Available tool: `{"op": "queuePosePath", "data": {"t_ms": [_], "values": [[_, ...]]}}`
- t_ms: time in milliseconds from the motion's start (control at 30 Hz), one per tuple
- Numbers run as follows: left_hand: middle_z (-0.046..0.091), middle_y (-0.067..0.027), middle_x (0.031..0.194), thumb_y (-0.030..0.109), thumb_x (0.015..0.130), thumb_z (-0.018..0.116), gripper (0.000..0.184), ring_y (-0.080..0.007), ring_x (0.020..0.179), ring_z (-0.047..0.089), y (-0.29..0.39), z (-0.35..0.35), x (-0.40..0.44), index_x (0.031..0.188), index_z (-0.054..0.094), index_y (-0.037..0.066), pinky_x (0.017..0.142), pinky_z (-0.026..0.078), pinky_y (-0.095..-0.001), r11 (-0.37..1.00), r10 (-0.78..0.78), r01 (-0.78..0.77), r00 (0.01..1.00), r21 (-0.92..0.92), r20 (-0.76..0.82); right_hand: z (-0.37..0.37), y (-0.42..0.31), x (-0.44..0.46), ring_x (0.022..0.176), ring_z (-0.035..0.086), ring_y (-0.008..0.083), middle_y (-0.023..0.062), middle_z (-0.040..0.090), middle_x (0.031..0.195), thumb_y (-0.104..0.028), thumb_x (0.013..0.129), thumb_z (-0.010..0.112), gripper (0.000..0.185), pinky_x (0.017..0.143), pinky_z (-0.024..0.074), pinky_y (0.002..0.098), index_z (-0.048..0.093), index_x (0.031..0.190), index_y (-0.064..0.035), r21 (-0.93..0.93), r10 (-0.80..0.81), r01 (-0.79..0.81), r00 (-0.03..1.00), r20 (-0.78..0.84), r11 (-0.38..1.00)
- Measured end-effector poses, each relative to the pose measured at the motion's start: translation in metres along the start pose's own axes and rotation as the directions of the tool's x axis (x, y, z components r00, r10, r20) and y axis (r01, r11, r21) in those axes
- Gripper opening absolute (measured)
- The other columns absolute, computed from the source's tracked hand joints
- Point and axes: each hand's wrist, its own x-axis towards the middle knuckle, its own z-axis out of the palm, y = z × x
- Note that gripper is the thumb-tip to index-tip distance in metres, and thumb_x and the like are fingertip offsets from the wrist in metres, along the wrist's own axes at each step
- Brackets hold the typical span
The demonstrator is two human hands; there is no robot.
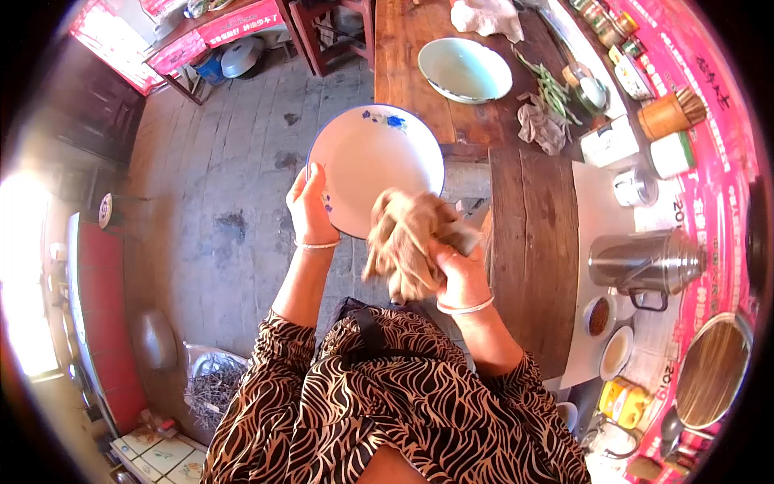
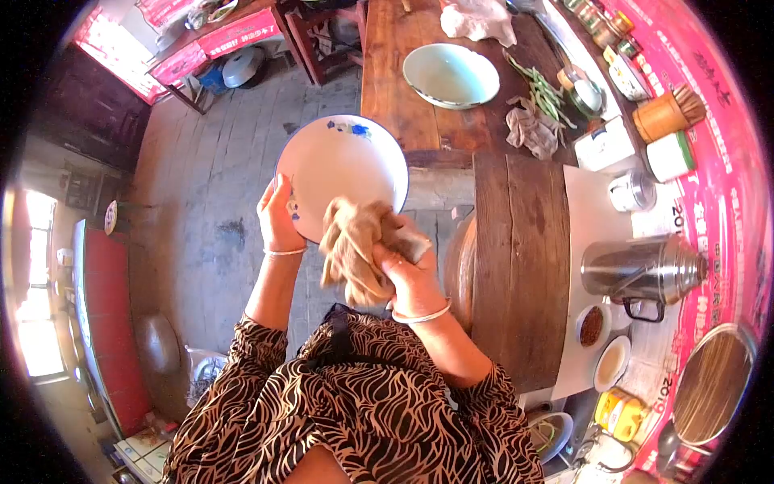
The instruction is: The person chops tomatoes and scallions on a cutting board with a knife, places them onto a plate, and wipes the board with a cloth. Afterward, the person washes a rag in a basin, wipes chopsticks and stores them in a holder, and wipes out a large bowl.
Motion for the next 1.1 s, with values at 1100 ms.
{"op": "queuePosePath", "data": {"t_ms": [1100], "values": [[0.061,-0.0047,0.088,0.015,0.089,0.051,0.019,-0.0113,0.077,0.056,0.033,0.003,0.315,0.094,0.059,-0.002,0.068,0.046,-0.0246,0.995,-0.081,0.078,0.996,0.058,0.042,0.048,0.102,0.358,0.093,0.048,0.0251,0.0069,0.057,0.098,-0.001,0.061,0.06,0.025,0.082,0.0391,0.036,0.053,0.085,-0.0056,-0.797,0.025,0.603,0.797,0.603,-0.033]]}}
